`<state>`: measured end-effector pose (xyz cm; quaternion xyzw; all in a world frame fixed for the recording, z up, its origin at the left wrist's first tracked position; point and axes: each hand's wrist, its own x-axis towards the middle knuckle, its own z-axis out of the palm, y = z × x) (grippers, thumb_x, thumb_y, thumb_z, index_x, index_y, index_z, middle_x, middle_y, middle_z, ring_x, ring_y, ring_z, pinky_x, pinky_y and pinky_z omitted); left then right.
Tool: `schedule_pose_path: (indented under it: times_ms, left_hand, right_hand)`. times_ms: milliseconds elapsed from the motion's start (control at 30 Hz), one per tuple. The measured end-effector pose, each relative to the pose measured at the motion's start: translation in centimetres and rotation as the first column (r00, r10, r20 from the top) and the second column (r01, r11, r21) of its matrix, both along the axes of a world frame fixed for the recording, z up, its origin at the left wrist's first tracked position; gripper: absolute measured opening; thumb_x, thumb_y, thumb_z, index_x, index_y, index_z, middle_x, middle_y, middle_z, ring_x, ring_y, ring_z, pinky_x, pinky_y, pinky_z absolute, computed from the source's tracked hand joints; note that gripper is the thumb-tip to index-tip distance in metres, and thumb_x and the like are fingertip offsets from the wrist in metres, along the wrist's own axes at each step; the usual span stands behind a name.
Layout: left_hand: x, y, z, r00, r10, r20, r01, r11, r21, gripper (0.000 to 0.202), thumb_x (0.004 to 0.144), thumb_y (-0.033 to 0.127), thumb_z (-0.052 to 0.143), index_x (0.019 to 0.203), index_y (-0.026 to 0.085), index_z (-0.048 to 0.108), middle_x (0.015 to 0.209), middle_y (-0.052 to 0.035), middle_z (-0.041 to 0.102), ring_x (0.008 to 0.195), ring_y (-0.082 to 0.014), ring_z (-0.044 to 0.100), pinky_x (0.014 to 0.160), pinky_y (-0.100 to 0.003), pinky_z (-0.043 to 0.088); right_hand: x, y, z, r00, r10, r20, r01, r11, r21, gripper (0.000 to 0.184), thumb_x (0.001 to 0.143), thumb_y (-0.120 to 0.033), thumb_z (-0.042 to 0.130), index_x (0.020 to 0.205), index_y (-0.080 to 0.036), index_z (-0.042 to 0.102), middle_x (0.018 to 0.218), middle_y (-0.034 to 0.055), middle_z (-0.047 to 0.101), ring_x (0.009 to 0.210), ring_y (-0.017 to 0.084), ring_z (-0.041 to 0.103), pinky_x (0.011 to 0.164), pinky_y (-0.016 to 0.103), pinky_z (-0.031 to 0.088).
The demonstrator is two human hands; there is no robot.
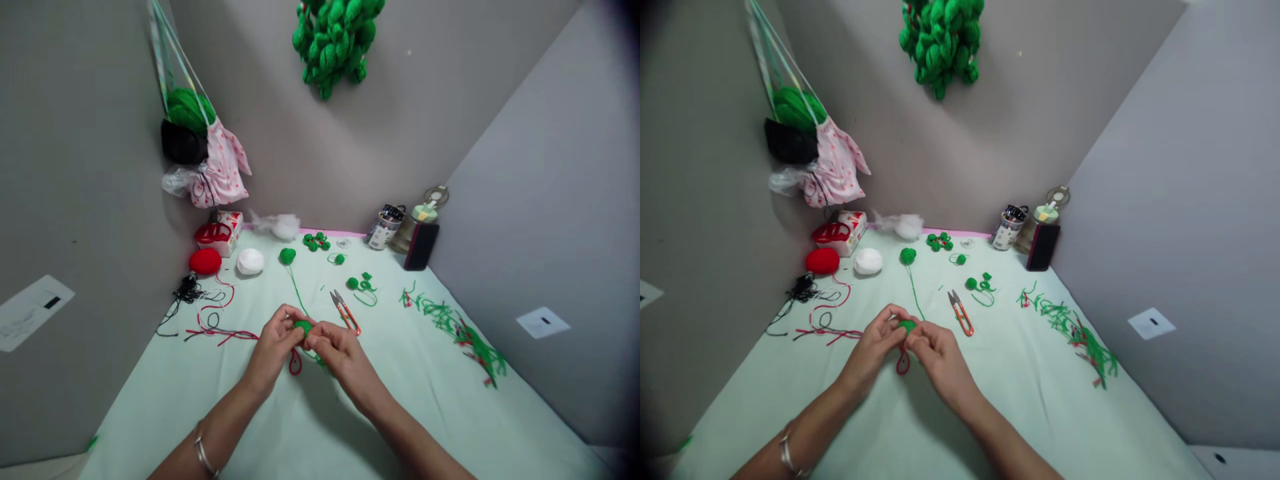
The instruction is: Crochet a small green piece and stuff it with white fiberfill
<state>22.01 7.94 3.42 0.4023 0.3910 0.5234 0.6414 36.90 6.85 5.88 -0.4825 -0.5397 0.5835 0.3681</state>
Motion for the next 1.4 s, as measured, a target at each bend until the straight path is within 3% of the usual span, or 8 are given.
schedule_pose_path:
  times_ms: [233,367,567,767,1033,1200,1300,1400]
  left_hand:
    - [-2.0,-0.1,5.1,0.995,-0.097,0.013,0.096,0.992,0.084,0.022,0.09,0.039,0.076,0.096,0.019,0.068,0.082,-0.002,0.074,0.078,-0.0169,0.069,0.08,-0.031,0.052]
    - [-2.6,0.8,6.5,0.987,-0.145,-0.073,0.154,0.979,0.134,0.022,0.086,0.036,0.079,0.091,0.019,0.064,0.073,0.0001,0.072,0.07,-0.016,0.068,0.072,-0.029,0.052]
    - [-1.5,3.6,5.8,0.986,-0.139,-0.094,0.151,0.979,0.133,0.018,0.084,0.027,0.073,0.082,0.019,0.057,0.066,0.0053,0.065,0.048,-0.01,0.057,0.054,-0.025,0.044]
    - [-0.3,5.1,6.1,0.991,-0.127,-0.035,0.131,0.967,0.218,0.02,0.099,0.04,0.063,0.096,0.024,0.051,0.078,0.0056,0.068,0.069,-0.0129,0.068,0.075,-0.029,0.055]
    - [-0.3,5.2,5.7,0.995,-0.098,-0.01,0.096,0.944,0.316,0.033,0.102,0.055,0.061,0.098,0.022,0.061,0.086,0.0035,0.071,0.07,-0.0125,0.074,0.075,-0.028,0.061]
    - [-0.6,5.8,4.9,0.989,0.022,-0.148,0.062,0.84,0.539,0.019,0.09,0.024,0.082,0.107,0.025,0.072,0.102,0.001,0.078,0.091,-0.0143,0.077,0.084,-0.022,0.063]
    - [-0.5,6.0,4.5,0.943,0.228,-0.243,0.0,0.728,0.685,0.025,0.09,0.008,0.076,0.108,0.027,0.076,0.115,-0.0012,0.077,0.113,-0.016,0.074,0.097,-0.021,0.059]
    - [-0.3,5.8,4.4,0.932,0.295,-0.212,-0.064,0.708,0.703,0.04,0.089,0.006,0.078,0.119,0.032,0.072,0.113,0.0028,0.078,0.108,-0.0126,0.076,0.097,-0.017,0.059]
  right_hand:
    - [1.1,2.4,5.5,0.963,0.139,-0.233,-0.172,0.976,-0.13,0.039,0.08,-0.052,0.079,0.073,-0.017,0.066,0.045,-0.0138,0.027,0.044,0.006,0.012,0.043,0.025,0.01]
    - [0.9,2.5,7.3,0.954,0.219,-0.203,-0.236,0.969,-0.065,0.035,0.08,-0.048,0.078,0.073,-0.016,0.067,0.048,-0.0098,0.041,0.044,0.005,0.019,0.043,0.025,0.012]
    - [0.1,3.8,6.5,0.949,0.095,-0.302,-0.114,0.992,-0.048,0.034,0.076,-0.043,0.084,0.07,-0.015,0.066,0.045,-0.0123,0.034,0.045,0.004,0.016,0.042,0.021,0.009]
    - [0.7,5.8,6.3,0.801,-0.018,-0.599,-0.124,0.973,-0.195,0.036,0.068,-0.039,0.094,0.073,-0.012,0.072,0.039,-0.0145,0.023,0.045,0.005,0.021,0.039,0.016,0.009]
    - [1.4,5.7,6.9,0.681,-0.135,-0.72,-0.118,0.95,-0.289,0.03,0.069,-0.028,0.097,0.082,-0.006,0.081,0.038,-0.0149,0.029,0.041,0.0,0.018,0.037,0.009,0.028]
    - [1.1,6.4,6.8,0.604,-0.249,-0.757,-0.093,0.921,-0.377,0.027,0.064,-0.018,0.099,0.07,-0.009,0.075,0.038,-0.0141,0.034,0.041,0.001,0.017,0.035,0.011,0.03]
    - [1.0,6.6,6.9,0.574,-0.276,-0.771,-0.098,0.911,-0.4,0.027,0.065,-0.016,0.099,0.072,-0.008,0.074,0.039,-0.014,0.036,0.042,0.002,0.017,0.035,0.011,0.029]
    - [1.0,6.3,6.8,0.554,-0.272,-0.787,-0.119,0.91,-0.398,0.025,0.068,-0.015,0.097,0.077,-0.008,0.075,0.039,-0.0139,0.038,0.042,0.002,0.016,0.034,0.012,0.025]
